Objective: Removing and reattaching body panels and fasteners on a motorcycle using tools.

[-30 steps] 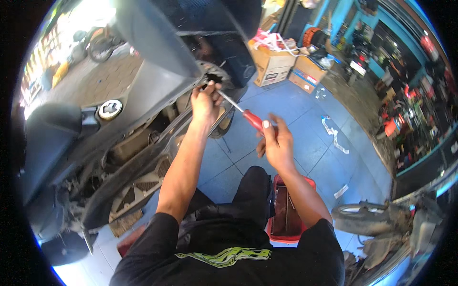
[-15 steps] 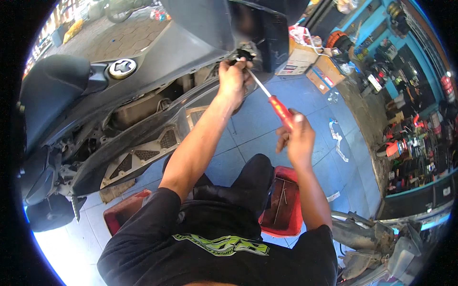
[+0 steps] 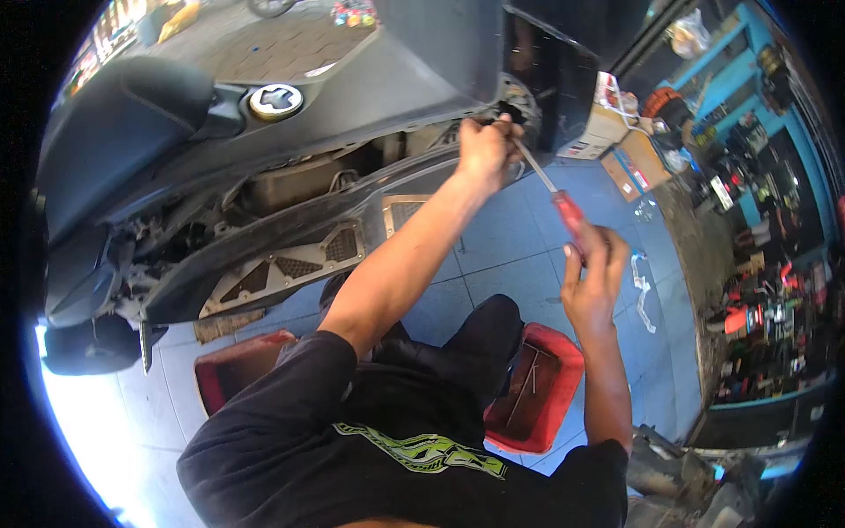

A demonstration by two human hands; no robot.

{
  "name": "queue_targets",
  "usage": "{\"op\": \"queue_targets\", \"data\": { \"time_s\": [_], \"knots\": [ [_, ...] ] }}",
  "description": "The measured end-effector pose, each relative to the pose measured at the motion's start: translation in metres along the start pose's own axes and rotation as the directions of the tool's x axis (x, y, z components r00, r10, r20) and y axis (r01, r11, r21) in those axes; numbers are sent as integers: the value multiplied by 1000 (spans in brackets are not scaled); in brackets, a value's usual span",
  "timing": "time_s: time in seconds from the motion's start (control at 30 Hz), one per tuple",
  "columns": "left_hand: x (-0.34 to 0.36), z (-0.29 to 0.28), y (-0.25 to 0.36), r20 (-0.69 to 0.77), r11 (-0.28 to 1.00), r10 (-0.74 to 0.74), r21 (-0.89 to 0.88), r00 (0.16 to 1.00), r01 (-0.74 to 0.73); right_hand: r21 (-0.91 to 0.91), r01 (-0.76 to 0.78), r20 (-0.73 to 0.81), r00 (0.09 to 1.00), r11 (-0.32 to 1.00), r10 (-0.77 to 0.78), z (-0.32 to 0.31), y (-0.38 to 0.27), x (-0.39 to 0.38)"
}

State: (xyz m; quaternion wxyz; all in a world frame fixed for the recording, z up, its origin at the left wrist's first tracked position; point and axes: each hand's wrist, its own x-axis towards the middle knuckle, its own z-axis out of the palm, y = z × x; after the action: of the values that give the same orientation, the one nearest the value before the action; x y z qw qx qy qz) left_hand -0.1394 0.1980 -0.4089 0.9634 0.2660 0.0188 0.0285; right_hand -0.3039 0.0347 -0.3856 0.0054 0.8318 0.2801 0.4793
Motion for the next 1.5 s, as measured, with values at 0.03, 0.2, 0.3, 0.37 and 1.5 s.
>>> {"op": "queue_targets", "data": {
  "time_s": [0.03, 0.2, 0.3, 0.37, 1.5],
  "knots": [
    [2, -8, -1, 32, 1000, -8, 8, 999, 7, 69, 19, 46, 999, 997, -22, 0, -4, 4],
    [-8, 2, 2, 39, 995, 14, 98, 999, -18, 251, -951, 707, 306, 179, 638, -22, -12, 13],
    [-4, 3, 1, 59, 997, -11, 83, 998, 6, 162, -258, 221, 950, 952, 219, -15, -1, 13],
    [-3, 1, 4, 36, 996, -14, 93, 999, 10, 47, -186, 340, 927, 981, 159, -15, -3, 30],
    [-44, -29, 26, 208, 936, -272, 283, 939, 209, 415, -633, 320, 774, 653, 547, -60, -17, -41]
  ]
}}
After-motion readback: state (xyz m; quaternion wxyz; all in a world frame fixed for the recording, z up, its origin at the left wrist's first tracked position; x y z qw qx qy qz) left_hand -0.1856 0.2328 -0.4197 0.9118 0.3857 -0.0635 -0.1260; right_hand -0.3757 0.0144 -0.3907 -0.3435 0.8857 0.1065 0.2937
